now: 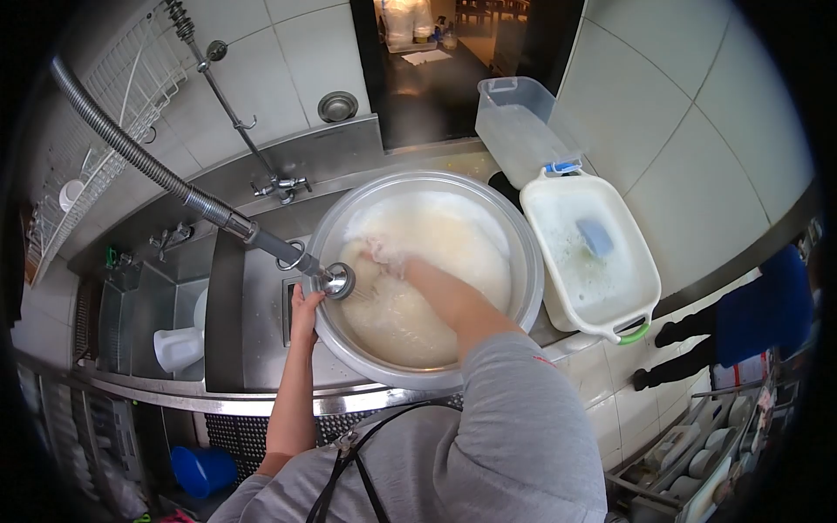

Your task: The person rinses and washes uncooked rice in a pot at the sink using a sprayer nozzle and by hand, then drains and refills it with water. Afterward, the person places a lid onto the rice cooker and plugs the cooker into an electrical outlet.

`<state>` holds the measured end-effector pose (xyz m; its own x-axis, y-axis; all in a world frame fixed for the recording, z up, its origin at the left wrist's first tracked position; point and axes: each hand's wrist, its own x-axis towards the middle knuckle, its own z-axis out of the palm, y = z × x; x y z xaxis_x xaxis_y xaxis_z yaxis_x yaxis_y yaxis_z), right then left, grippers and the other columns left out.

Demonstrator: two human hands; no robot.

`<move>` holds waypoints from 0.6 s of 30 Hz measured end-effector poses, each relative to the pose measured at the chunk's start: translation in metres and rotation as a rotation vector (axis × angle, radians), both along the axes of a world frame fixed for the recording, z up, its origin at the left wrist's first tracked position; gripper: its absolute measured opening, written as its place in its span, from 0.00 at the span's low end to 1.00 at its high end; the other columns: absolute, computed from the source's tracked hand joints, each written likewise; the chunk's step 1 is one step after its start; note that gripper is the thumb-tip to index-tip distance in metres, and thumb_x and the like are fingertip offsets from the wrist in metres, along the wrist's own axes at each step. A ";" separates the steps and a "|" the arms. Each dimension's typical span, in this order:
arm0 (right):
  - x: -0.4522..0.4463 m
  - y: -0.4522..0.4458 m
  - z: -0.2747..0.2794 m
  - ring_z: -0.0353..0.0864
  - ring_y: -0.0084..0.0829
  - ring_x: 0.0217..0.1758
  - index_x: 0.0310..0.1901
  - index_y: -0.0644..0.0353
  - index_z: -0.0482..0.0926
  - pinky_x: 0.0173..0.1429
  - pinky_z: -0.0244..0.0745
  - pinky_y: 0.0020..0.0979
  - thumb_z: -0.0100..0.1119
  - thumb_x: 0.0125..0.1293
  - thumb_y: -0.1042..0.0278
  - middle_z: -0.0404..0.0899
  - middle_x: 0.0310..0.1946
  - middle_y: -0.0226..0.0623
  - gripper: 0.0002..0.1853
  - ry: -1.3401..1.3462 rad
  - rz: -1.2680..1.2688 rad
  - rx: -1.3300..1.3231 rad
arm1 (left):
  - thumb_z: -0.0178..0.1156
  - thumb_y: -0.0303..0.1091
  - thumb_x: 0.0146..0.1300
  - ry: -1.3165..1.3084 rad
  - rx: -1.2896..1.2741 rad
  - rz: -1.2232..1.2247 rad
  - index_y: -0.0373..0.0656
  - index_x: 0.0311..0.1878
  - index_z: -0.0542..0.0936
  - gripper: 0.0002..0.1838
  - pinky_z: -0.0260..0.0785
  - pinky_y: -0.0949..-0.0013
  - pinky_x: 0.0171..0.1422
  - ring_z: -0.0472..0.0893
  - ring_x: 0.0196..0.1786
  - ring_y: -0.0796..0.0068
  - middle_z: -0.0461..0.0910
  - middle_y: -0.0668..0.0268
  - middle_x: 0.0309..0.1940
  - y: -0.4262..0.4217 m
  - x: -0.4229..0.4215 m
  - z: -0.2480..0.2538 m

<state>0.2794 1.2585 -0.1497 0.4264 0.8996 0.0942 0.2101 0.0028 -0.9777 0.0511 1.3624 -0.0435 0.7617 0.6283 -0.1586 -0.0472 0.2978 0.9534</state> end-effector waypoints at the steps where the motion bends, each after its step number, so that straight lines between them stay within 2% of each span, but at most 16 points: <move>1: 0.008 -0.007 0.027 0.58 0.44 0.64 0.62 0.43 0.58 0.62 0.58 0.45 0.59 0.54 0.58 0.54 0.64 0.44 0.33 -0.128 -0.077 -0.245 | 0.54 0.24 0.49 0.002 -0.001 -0.003 0.38 0.48 0.65 0.20 0.68 0.70 0.44 0.74 0.40 0.71 0.73 0.59 0.40 -0.002 -0.001 0.002; 2: 0.014 -0.014 0.060 0.55 0.44 0.66 0.63 0.42 0.56 0.64 0.55 0.43 0.60 0.53 0.56 0.50 0.66 0.44 0.36 -0.250 -0.116 -0.501 | 0.54 0.24 0.49 0.012 -0.022 -0.001 0.38 0.47 0.65 0.19 0.68 0.70 0.44 0.74 0.40 0.71 0.73 0.59 0.39 -0.003 -0.001 0.005; 3: 0.021 -0.035 0.086 0.53 0.44 0.67 0.65 0.42 0.54 0.66 0.53 0.42 0.61 0.52 0.54 0.48 0.67 0.43 0.39 -1.035 -0.034 -0.885 | 0.54 0.24 0.49 0.021 -0.042 0.001 0.38 0.47 0.65 0.19 0.68 0.70 0.43 0.74 0.39 0.72 0.73 0.60 0.38 -0.003 -0.002 0.007; 5: 0.043 -0.058 0.074 0.55 0.46 0.66 0.65 0.43 0.53 0.65 0.54 0.44 0.64 0.48 0.51 0.49 0.66 0.46 0.43 -0.911 -0.160 -1.097 | 0.54 0.24 0.49 0.011 -0.041 -0.002 0.39 0.47 0.65 0.19 0.68 0.69 0.43 0.74 0.39 0.72 0.73 0.60 0.38 -0.002 -0.002 0.005; 7: 0.045 -0.095 0.057 0.57 0.48 0.65 0.66 0.41 0.50 0.64 0.55 0.46 0.63 0.48 0.51 0.50 0.65 0.49 0.44 -0.899 -0.211 -1.044 | 0.53 0.23 0.49 -0.003 -0.042 0.000 0.39 0.46 0.65 0.19 0.68 0.69 0.43 0.74 0.38 0.72 0.73 0.60 0.37 0.000 -0.001 0.001; 9: 0.032 -0.121 0.047 0.63 0.49 0.60 0.62 0.49 0.60 0.63 0.56 0.47 0.61 0.50 0.54 0.52 0.63 0.52 0.37 -0.819 -0.158 -1.038 | 0.53 0.23 0.49 -0.016 -0.025 -0.008 0.39 0.46 0.65 0.19 0.68 0.70 0.42 0.74 0.38 0.72 0.73 0.60 0.37 0.001 0.000 -0.003; 10: 0.019 -0.131 0.040 0.67 0.50 0.56 0.56 0.54 0.67 0.61 0.59 0.47 0.58 0.52 0.57 0.59 0.58 0.53 0.29 -0.827 -0.093 -1.083 | 0.53 0.23 0.49 -0.015 -0.029 -0.011 0.39 0.46 0.65 0.19 0.68 0.70 0.42 0.74 0.38 0.72 0.73 0.60 0.37 0.000 0.000 -0.003; 11: 0.004 -0.139 0.041 0.71 0.50 0.52 0.50 0.60 0.74 0.59 0.61 0.48 0.56 0.54 0.60 0.65 0.54 0.54 0.22 -0.834 -0.027 -1.127 | 0.53 0.23 0.49 -0.019 -0.044 -0.013 0.39 0.47 0.65 0.19 0.68 0.69 0.42 0.74 0.37 0.72 0.73 0.60 0.37 0.000 0.000 -0.002; 13: -0.028 -0.128 0.068 0.74 0.52 0.45 0.36 0.67 0.80 0.60 0.59 0.48 0.49 0.56 0.66 0.74 0.39 0.54 0.14 -1.265 1.058 -1.168 | 0.53 0.23 0.49 -0.024 -0.057 -0.013 0.39 0.47 0.65 0.19 0.68 0.69 0.42 0.74 0.37 0.72 0.73 0.60 0.38 0.000 0.000 -0.001; 15: -0.067 -0.131 0.073 0.74 0.53 0.45 0.33 0.69 0.80 0.65 0.51 0.47 0.43 0.58 0.69 0.77 0.33 0.55 0.15 -1.179 1.037 -0.938 | 0.51 0.24 0.48 -0.035 -0.027 0.000 0.37 0.51 0.63 0.23 0.71 0.69 0.41 0.76 0.37 0.71 0.73 0.58 0.39 -0.002 0.001 0.000; 16: -0.085 -0.125 0.063 0.74 0.54 0.46 0.34 0.70 0.79 0.68 0.46 0.44 0.42 0.58 0.69 0.76 0.36 0.56 0.15 -1.331 1.108 -0.891 | 0.51 0.24 0.48 -0.035 -0.026 0.000 0.37 0.51 0.63 0.23 0.71 0.69 0.41 0.76 0.37 0.71 0.73 0.58 0.39 -0.002 0.002 0.001; 18: -0.108 -0.117 0.041 0.71 0.52 0.48 0.39 0.68 0.75 0.67 0.47 0.44 0.44 0.57 0.66 0.73 0.40 0.55 0.15 -1.228 0.949 -0.684 | 0.53 0.23 0.50 -0.064 -0.063 -0.006 0.39 0.48 0.64 0.20 0.68 0.68 0.43 0.74 0.39 0.72 0.73 0.60 0.39 -0.003 0.001 0.003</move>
<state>0.1718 1.1410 -0.1088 -0.2708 0.7895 -0.5508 0.9621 0.2416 -0.1267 0.0517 1.3595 -0.0408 0.7751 0.6141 -0.1487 -0.1054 0.3578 0.9278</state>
